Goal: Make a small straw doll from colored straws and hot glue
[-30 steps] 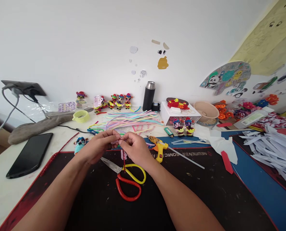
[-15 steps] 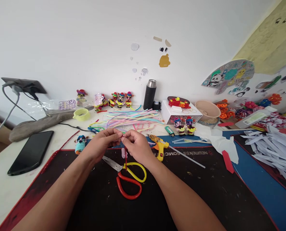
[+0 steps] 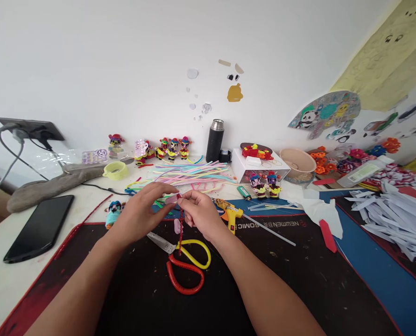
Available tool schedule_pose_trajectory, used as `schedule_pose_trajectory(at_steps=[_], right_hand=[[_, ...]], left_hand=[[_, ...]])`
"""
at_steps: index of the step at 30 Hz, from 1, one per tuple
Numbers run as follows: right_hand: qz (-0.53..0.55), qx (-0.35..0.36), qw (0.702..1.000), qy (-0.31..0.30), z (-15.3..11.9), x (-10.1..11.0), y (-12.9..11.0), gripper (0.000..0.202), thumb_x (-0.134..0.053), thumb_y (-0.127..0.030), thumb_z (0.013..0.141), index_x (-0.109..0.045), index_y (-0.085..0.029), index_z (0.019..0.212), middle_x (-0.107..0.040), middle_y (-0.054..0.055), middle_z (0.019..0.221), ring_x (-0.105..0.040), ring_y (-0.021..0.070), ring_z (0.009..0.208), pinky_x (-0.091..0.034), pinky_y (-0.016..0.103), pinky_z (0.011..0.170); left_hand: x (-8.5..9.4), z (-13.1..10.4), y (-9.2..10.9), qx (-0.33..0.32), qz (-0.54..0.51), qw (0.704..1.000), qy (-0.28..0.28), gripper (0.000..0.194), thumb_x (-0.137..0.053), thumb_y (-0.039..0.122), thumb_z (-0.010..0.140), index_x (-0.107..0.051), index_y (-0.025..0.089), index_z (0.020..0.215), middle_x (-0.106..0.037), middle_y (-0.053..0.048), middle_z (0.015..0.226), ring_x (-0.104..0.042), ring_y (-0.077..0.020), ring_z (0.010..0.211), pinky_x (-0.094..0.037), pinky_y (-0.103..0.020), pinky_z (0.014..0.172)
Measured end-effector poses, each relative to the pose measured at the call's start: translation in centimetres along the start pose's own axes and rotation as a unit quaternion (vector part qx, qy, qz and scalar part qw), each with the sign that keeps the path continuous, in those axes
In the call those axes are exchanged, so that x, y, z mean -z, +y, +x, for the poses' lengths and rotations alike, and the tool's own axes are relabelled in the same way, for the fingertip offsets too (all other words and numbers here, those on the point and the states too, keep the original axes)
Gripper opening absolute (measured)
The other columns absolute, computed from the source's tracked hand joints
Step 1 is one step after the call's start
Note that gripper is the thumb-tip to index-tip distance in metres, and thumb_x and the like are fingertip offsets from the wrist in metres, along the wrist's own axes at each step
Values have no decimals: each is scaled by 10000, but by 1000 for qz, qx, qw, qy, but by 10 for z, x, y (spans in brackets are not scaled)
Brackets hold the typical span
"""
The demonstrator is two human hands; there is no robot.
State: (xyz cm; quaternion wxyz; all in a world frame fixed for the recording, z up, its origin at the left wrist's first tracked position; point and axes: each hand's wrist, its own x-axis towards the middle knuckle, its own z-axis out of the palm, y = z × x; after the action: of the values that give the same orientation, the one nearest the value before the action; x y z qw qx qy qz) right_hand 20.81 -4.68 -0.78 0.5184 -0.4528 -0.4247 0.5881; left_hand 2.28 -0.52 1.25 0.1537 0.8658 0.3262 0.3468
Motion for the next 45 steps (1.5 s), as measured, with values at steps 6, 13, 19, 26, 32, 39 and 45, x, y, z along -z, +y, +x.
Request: schedule_pose_trajectory(at_steps=[6,13,19,26,32,39,45], right_hand=[[22,-20,1000,-3,-2,-1,-4,229,-724,-388,799,-561,-226,804,-462,-117,427,-366,79,348,-280,217,389],[25,-26,999,-15,-1,-2,-1,253,-731,-402,796,-556,-219,808,-471,-114,433,-357,72,344,-258,213,392],[25,-47,998,-32,-2,-3,0,246,-709,-397,834,-548,-213,804,-479,-104,444,-373,70,350,-245,207,397],[52,-71,994,-60,-5,-4,-3,305,-746,-448,829,-564,-205,803,-517,-81,475,-389,74,360,-201,209,384],[52,-74,992,-90,-8,-6,-4,315,-762,-458,831,-580,-203,792,-512,-83,480,-411,75,368,-223,210,396],[57,-66,994,-66,-7,-6,-7,278,-744,-423,834,-571,-209,796,-491,-94,457,-409,80,364,-242,208,402],[52,-46,996,-50,-5,-4,-5,279,-751,-442,808,-598,-210,789,-469,-104,446,-386,75,358,-242,210,397]], left_hand=[[-5,1,2,-89,101,991,18,152,-568,263,1050,-661,204,1155,-766,-80,1028,-696,-245,981,-528,-365,883],[-6,0,-4,-140,155,978,27,167,-553,206,1046,-700,204,1125,-800,-83,1024,-710,-252,938,-542,-369,852],[-9,-2,-7,-129,186,974,17,242,-508,225,1056,-746,201,1096,-811,-93,967,-724,-253,871,-546,-380,806],[-9,-2,-7,-50,170,984,11,267,-512,281,1024,-773,243,1065,-822,-97,973,-737,-270,895,-544,-398,841],[-10,-3,-5,-2,146,988,40,264,-536,323,1010,-781,234,1049,-825,-94,958,-757,-291,909,-541,-396,851],[-13,-3,0,141,43,989,29,255,-597,401,939,-779,247,1031,-836,-59,1019,-772,-285,951,-531,-354,840],[-10,2,5,190,13,982,8,256,-609,446,901,-774,267,982,-839,-31,985,-767,-282,927,-514,-339,806]])
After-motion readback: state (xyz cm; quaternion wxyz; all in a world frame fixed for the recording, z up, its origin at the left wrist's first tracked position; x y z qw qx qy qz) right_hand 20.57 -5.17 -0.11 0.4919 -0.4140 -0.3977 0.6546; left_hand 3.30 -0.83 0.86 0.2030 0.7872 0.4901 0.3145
